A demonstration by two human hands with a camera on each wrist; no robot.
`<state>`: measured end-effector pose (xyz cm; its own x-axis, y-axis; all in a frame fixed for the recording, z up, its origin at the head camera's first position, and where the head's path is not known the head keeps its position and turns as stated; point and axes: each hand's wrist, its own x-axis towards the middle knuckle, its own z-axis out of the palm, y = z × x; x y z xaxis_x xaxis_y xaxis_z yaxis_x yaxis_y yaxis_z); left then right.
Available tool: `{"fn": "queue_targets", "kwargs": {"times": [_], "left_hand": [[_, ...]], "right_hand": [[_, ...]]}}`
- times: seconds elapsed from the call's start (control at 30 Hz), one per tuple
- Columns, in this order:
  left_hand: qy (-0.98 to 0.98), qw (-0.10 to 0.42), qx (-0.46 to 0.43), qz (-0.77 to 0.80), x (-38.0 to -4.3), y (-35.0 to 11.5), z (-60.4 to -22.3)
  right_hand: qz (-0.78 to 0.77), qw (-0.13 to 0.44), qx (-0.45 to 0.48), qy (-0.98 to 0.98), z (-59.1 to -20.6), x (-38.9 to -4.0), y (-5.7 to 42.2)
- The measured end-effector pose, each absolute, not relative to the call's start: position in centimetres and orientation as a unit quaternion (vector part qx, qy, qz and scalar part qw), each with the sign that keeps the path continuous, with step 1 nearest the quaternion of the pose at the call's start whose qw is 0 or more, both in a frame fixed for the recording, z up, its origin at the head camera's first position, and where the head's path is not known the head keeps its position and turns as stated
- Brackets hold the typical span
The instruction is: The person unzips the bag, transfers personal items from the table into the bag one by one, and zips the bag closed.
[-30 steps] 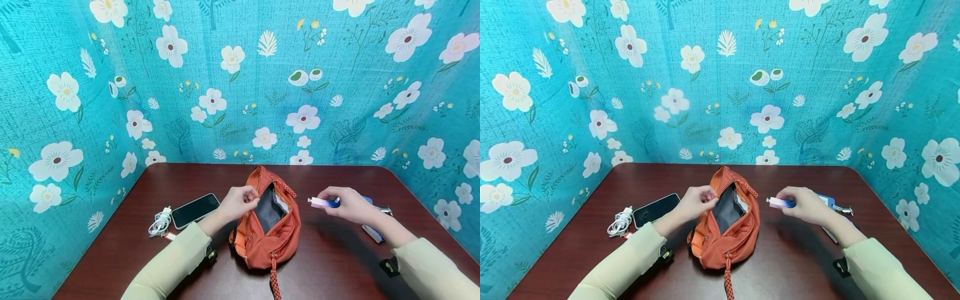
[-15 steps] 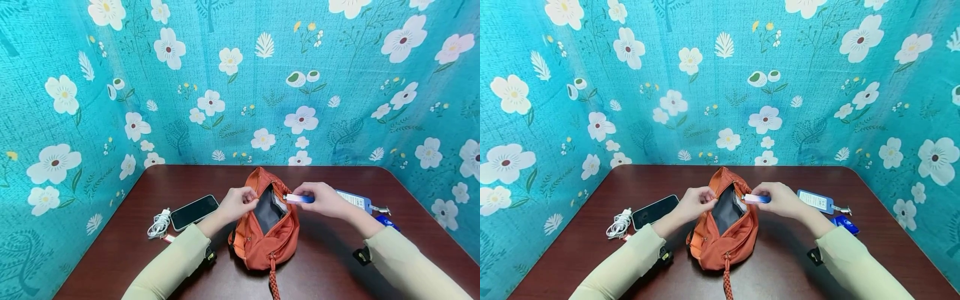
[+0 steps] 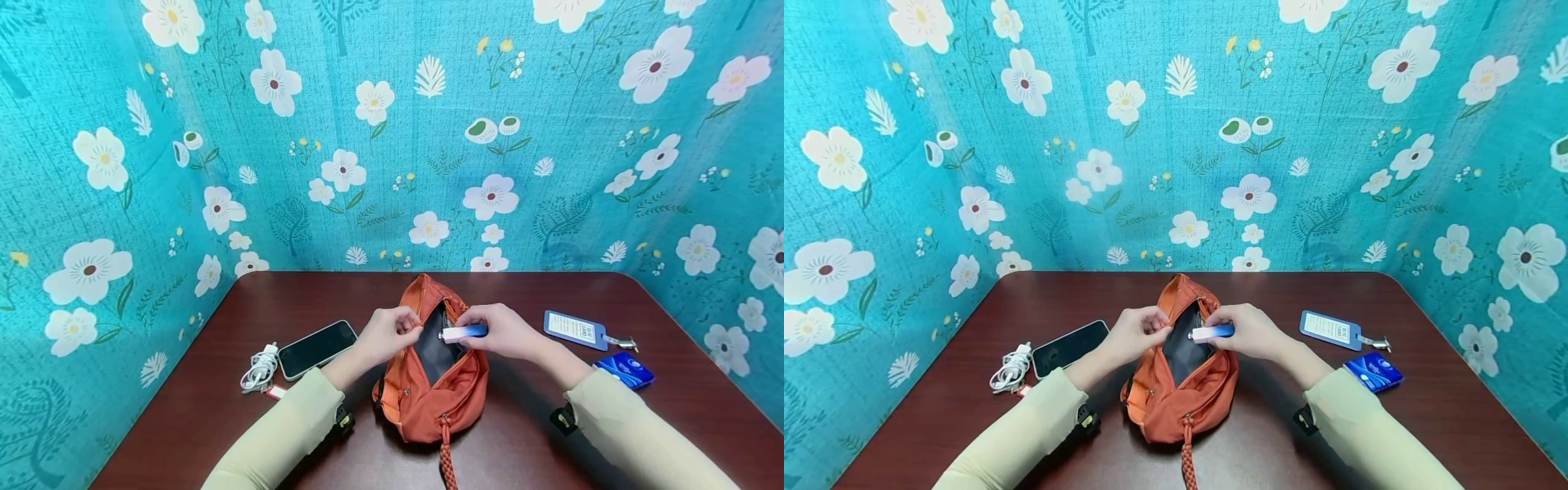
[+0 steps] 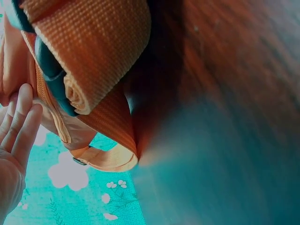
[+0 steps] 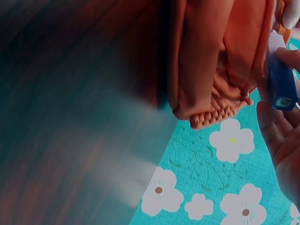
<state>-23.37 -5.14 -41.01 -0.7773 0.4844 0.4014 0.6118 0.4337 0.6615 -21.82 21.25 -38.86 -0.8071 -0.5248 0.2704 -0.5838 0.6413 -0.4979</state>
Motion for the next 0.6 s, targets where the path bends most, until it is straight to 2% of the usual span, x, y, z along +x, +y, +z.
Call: {"fn": "queue_targets", "kwargs": {"times": [0.37, 0.6], "left_hand": [[-0.845, 0.058, -0.317, -0.428, -23.1, -5.0, -40.8], [-0.843, 0.065, -0.318, -0.429, -23.2, -5.0, -40.8]], "right_hand": [[0.260, 0.044, 0.328, -0.907, -40.0, -22.5, 19.3], [0.223, 0.042, 0.317, -0.921, -40.1, -22.8, 18.6]]}}
